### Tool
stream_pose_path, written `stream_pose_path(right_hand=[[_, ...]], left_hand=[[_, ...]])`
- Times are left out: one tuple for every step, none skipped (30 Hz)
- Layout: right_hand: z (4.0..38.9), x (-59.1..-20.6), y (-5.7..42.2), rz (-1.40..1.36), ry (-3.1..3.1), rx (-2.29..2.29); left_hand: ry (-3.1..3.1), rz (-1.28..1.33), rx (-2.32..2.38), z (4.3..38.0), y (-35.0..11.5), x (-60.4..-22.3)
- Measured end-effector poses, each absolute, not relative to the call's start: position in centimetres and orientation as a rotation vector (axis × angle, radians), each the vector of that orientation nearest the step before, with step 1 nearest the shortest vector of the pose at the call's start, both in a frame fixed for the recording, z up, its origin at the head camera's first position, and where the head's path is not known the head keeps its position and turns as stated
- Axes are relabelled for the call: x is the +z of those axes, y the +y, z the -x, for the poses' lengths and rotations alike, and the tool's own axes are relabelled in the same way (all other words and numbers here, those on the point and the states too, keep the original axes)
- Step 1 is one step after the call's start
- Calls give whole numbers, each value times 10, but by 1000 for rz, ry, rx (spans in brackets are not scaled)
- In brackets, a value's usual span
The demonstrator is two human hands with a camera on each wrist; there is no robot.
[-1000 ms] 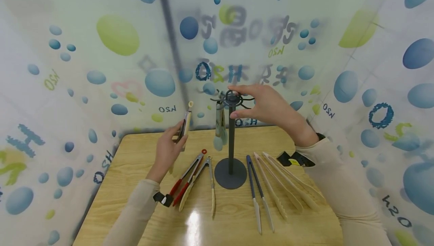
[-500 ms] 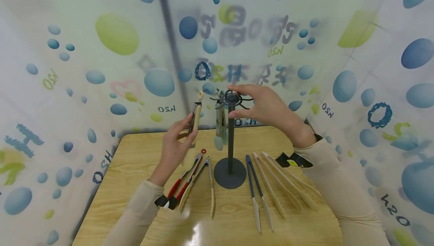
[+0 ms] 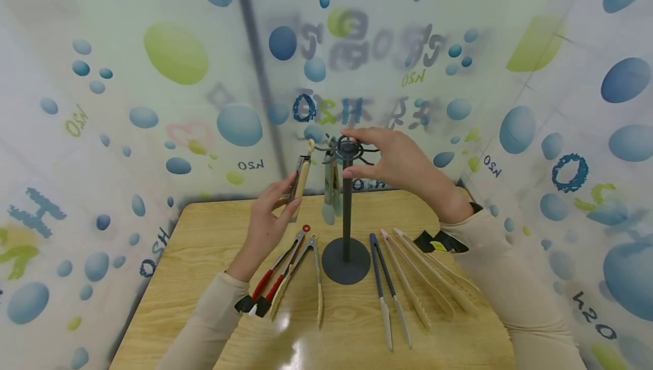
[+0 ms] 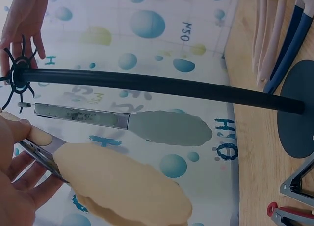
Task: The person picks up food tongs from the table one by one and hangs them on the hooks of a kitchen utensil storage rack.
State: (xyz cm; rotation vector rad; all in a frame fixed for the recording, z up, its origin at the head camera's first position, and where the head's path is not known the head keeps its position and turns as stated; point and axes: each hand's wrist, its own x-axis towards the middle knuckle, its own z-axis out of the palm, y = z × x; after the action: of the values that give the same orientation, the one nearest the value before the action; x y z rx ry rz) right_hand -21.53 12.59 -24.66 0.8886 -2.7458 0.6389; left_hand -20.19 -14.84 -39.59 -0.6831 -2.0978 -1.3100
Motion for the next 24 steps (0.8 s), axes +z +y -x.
stream_pose_path(right_hand=[[215, -247, 126, -889, -2746, 644], [215, -247, 126, -888, -2746, 647], [215, -247, 126, -888, -2746, 652], [215, -247, 126, -888, -2745, 657], [215, -247, 126, -888, -2745, 659], [215, -247, 126, -887, -2745, 660], [215, -248, 127, -887, -2744, 659], [215, -248, 127, -887, -2743, 658], [215, -248, 127, -886, -2742, 659], [215, -248, 127, -885, -2741, 658], [215, -248, 127, -884, -2740, 658], [215, -248, 127, -884, -2740, 659], [215, -248, 127, -883, -2741, 659], [215, -248, 127, -882, -2742, 659], [215, -248, 127, -880, -2744, 658], [216, -249, 127, -879, -2745, 656], [216, -249, 127, -881, -2745, 658], [216, -249, 127, -881, -2745, 658], [216, -249, 127, -881, -2744, 660], [216, -249, 127, -881, -2743, 663], [217, -249, 127, -882, -2742, 666], [217, -249, 127, -884, -2739, 667], [217, -249, 127, -886, -2736, 670], [217, -249, 127, -886, -2735, 670]], left_hand=[[-2100, 689, -1308, 202, -148, -396], [-2102, 696, -1305, 202, -148, -396], [-2106, 700, -1301, 202, -148, -397], [-2111, 706, -1298, 203, -148, -397], [-2114, 713, -1292, 203, -148, -397], [-2116, 718, -1286, 203, -148, -397], [-2116, 726, -1281, 203, -147, -397], [-2110, 735, -1275, 204, -147, -398], [-2108, 743, -1272, 205, -147, -398], [-2103, 751, -1269, 205, -146, -399], [-2099, 760, -1267, 206, -146, -399], [-2097, 767, -1268, 207, -146, -399], [-2093, 775, -1269, 207, -145, -400], [-2093, 778, -1269, 208, -145, -400], [-2100, 779, -1272, 208, -145, -400], [-2104, 779, -1272, 208, -145, -400], [-2109, 778, -1273, 208, -144, -400], [-2115, 776, -1275, 207, -143, -400], [-2119, 775, -1277, 207, -143, -400], [-2125, 771, -1281, 207, -142, -401], [-2127, 770, -1285, 207, -142, -401], [-2125, 770, -1291, 207, -141, -401], [-2120, 773, -1295, 207, -141, -402], [-2114, 775, -1300, 207, -140, -402]])
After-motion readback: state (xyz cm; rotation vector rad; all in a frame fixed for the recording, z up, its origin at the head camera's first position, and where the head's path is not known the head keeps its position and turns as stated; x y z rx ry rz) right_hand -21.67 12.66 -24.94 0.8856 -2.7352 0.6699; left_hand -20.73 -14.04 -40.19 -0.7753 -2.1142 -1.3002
